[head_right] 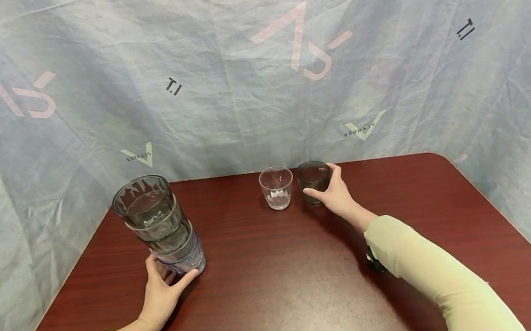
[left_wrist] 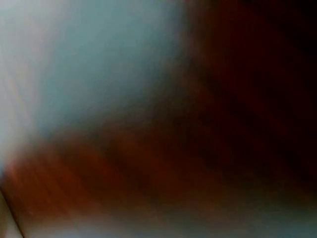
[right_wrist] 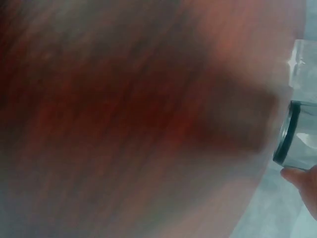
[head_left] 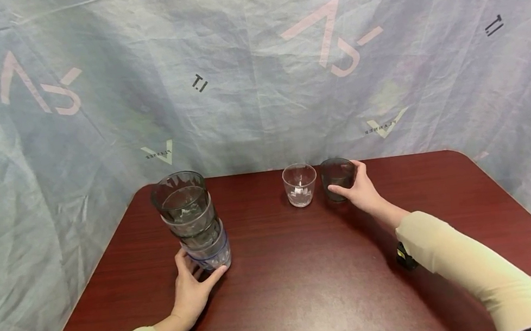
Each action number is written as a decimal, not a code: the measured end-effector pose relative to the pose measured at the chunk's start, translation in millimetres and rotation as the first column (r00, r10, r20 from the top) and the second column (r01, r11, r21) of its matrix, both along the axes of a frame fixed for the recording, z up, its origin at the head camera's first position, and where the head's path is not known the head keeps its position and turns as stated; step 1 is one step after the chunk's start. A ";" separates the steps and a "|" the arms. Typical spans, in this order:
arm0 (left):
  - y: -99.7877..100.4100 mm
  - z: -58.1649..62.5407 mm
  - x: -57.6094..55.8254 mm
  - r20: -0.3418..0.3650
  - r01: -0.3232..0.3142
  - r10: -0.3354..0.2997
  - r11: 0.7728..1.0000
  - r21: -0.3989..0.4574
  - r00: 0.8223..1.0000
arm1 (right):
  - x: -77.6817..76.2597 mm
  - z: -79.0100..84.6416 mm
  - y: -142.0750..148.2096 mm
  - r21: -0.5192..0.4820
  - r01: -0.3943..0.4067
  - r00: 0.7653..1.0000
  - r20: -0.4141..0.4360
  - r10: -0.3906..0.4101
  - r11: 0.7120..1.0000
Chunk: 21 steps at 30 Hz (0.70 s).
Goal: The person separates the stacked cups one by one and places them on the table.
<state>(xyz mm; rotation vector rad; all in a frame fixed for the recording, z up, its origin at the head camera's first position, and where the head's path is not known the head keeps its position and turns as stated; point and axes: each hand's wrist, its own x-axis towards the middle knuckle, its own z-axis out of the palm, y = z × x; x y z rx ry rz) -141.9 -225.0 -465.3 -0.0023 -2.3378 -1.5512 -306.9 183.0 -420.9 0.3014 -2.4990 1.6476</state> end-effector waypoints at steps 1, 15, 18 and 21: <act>0.2 0.0 0.1 0.000 -0.001 0.001 1.000 -0.001 1.000 | 0.0 -1.7 0.1 0.000 -0.002 1.000 -0.005 0.002 1.000; 1.8 1.5 -0.7 -0.011 -0.001 0.001 1.000 -0.009 1.000 | -5.0 -13.6 1.0 -0.063 -0.004 1.000 -0.030 0.002 0.998; 7.8 15.2 5.1 -0.021 -0.006 0.005 0.999 -0.031 1.000 | -4.9 -14.0 0.6 -0.069 -0.005 0.999 -0.038 0.002 0.998; 13.8 28.1 11.7 -0.040 -0.013 0.011 0.999 -0.049 0.999 | -5.2 -13.2 -0.6 -0.081 -0.017 0.999 -0.036 0.014 0.997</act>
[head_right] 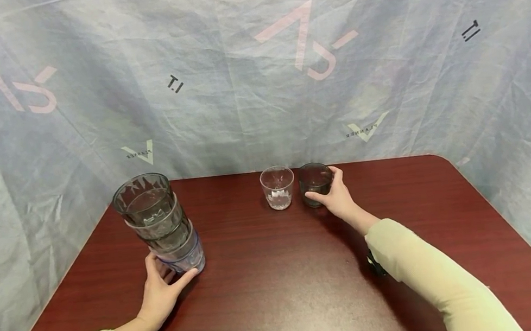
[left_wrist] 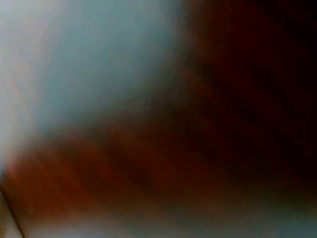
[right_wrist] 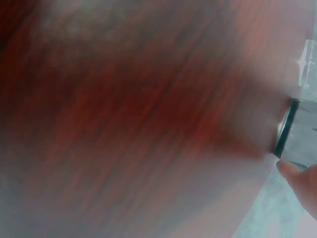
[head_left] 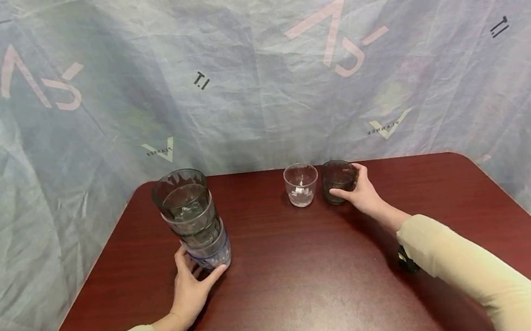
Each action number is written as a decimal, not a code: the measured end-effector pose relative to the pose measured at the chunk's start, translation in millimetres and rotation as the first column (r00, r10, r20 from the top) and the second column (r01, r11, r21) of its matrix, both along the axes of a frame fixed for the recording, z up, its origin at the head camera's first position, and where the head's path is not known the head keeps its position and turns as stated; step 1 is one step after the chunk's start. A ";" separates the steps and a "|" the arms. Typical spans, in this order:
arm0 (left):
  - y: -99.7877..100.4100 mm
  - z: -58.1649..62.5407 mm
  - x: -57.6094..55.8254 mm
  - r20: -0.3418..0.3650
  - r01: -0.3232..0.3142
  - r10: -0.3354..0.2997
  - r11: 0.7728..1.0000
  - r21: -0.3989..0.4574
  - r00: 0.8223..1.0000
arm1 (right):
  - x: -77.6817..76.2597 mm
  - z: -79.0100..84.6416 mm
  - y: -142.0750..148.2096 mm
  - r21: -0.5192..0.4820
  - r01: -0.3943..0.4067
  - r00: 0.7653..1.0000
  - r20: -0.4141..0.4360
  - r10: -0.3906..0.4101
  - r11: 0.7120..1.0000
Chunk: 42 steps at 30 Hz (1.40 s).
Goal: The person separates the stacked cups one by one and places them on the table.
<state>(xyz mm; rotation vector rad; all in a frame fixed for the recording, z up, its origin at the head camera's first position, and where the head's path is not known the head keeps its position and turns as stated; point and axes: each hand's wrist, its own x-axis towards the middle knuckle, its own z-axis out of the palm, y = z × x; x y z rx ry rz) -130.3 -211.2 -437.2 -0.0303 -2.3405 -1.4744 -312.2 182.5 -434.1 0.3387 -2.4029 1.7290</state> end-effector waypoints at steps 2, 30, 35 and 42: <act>1.8 5.5 2.5 -0.006 -0.004 0.004 1.000 -0.005 1.000 | 0.7 1.5 -0.8 0.008 0.000 1.000 0.009 0.000 1.000; -11.9 -28.2 -13.8 0.056 -0.011 0.009 0.999 0.034 0.998 | 21.1 84.3 -43.9 -0.088 -0.048 0.971 -0.239 0.025 0.995; -11.8 -27.5 -12.7 0.043 0.002 -0.005 0.998 0.061 0.999 | 33.5 109.8 -76.3 -0.128 -0.189 0.941 -0.307 0.143 0.974; -12.6 -26.1 -10.3 0.021 0.025 -0.027 0.997 0.078 0.999 | 48.8 129.5 -118.2 -0.114 -0.394 0.872 -0.360 0.332 0.912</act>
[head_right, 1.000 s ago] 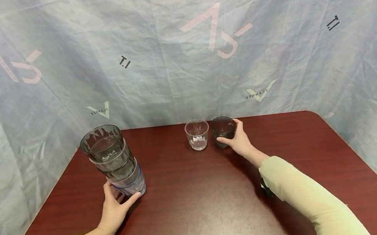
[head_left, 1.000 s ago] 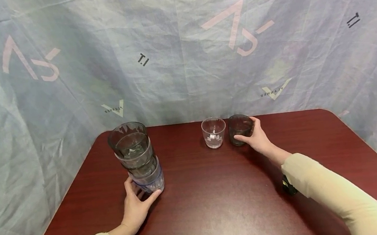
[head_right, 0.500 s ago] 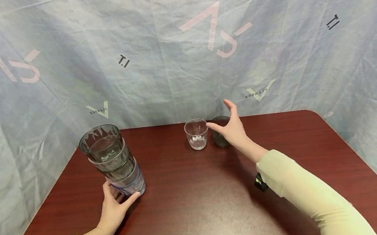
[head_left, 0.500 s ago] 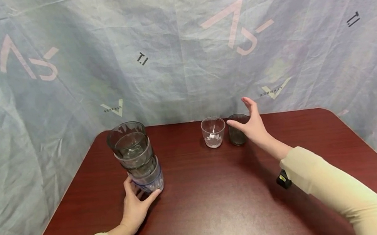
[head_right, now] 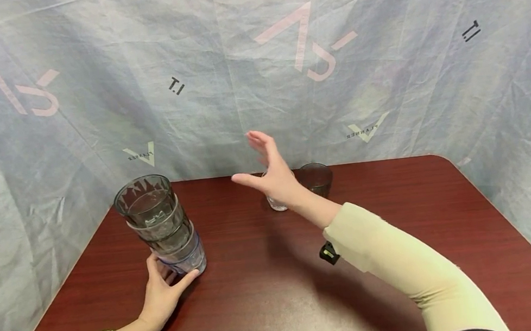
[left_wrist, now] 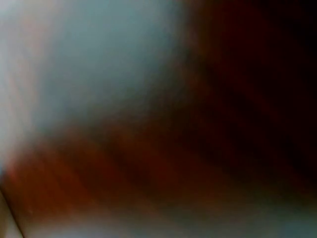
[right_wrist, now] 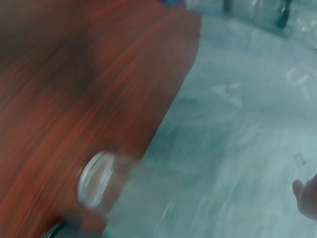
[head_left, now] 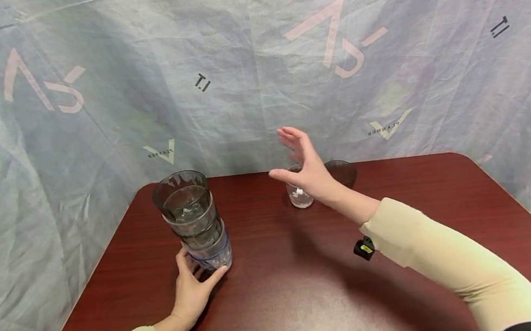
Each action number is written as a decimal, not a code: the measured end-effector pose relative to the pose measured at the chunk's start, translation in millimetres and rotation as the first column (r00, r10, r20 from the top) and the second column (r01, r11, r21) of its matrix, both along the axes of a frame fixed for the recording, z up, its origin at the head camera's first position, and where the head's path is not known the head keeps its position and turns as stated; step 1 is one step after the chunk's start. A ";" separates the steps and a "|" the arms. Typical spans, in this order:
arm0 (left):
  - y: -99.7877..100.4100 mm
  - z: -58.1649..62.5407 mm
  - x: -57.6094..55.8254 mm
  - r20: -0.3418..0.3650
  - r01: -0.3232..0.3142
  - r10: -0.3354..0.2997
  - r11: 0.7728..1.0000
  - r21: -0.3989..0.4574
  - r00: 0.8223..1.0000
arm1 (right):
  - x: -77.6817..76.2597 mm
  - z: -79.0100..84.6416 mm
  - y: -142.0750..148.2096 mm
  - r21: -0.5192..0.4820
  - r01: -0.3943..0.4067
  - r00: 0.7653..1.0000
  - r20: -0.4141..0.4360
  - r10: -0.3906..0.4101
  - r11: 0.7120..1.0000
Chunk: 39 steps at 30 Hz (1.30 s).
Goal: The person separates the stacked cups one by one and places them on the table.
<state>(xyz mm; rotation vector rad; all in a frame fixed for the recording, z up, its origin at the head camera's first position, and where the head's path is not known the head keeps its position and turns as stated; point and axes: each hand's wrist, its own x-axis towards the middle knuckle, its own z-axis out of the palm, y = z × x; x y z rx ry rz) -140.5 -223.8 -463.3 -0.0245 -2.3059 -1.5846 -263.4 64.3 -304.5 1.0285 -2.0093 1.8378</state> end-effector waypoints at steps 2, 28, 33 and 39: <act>-0.1 -0.1 -0.1 0.001 0.002 -0.002 1.000 -0.001 1.000 | 4.8 3.5 -12.3 0.005 -0.051 0.999 0.008 0.051 0.999; -1.0 0.1 -1.2 0.050 0.015 -0.013 0.999 -0.043 0.999 | 31.1 1.2 -121.6 0.087 -0.305 0.950 0.103 0.296 0.948; -1.1 1.4 -0.8 0.057 0.014 -0.012 0.999 -0.043 0.998 | 27.9 -3.0 -126.9 0.113 -0.336 0.936 0.147 0.319 0.935; 7.7 21.4 8.2 0.060 0.007 -0.004 0.999 -0.037 0.998 | 26.5 -5.4 -128.9 0.193 -0.328 0.943 0.131 0.307 0.925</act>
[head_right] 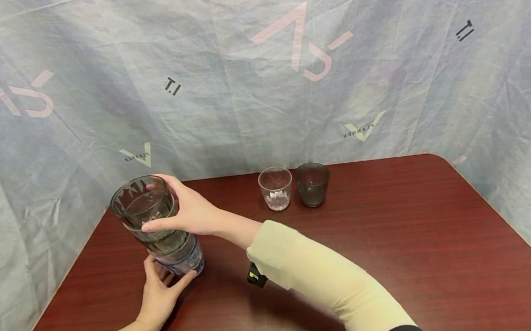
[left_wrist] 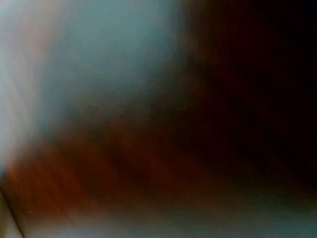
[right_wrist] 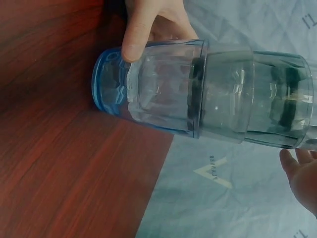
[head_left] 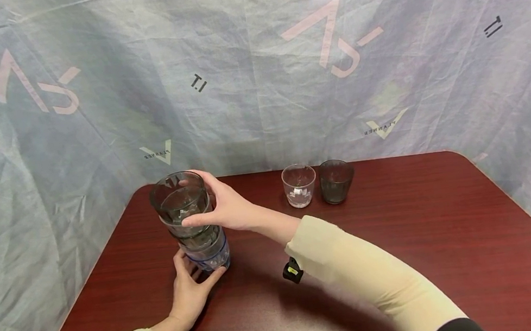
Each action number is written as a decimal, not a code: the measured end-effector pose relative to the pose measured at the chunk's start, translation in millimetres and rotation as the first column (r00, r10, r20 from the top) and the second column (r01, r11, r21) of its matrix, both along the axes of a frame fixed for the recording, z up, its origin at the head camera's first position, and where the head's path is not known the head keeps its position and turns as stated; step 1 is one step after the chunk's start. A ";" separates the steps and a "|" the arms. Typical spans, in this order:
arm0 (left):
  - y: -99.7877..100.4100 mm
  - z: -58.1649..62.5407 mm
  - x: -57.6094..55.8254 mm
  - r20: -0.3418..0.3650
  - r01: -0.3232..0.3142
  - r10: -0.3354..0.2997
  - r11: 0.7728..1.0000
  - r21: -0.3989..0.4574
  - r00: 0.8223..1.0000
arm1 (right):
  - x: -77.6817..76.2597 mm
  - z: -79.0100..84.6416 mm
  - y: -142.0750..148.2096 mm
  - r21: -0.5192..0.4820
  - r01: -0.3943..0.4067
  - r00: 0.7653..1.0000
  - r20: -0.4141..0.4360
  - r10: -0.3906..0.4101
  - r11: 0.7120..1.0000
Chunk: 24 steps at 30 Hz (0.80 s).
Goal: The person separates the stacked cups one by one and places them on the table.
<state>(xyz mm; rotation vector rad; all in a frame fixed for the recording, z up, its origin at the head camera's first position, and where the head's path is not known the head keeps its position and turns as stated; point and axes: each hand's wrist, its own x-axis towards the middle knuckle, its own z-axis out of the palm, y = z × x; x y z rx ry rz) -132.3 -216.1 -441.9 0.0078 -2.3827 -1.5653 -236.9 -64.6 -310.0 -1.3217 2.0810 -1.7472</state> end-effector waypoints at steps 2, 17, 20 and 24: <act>3.8 9.5 4.1 0.001 0.002 -0.002 1.000 0.000 1.000 | -0.1 -0.2 -0.2 -0.003 -0.003 1.000 -0.004 0.003 1.000; 7.4 18.1 7.7 0.006 -0.003 0.003 1.000 -0.014 1.000 | 5.0 0.2 -2.5 -0.101 -0.027 1.000 -0.017 0.025 0.994; 6.8 15.1 6.7 -0.006 -0.003 0.003 1.000 -0.019 1.000 | 6.3 0.1 -2.5 -0.114 -0.005 1.000 -0.012 0.003 0.993; 1.3 -0.4 0.4 -0.035 -0.007 0.006 1.000 -0.023 0.999 | 8.5 4.0 -1.8 -0.152 0.020 1.000 -0.002 -0.021 0.988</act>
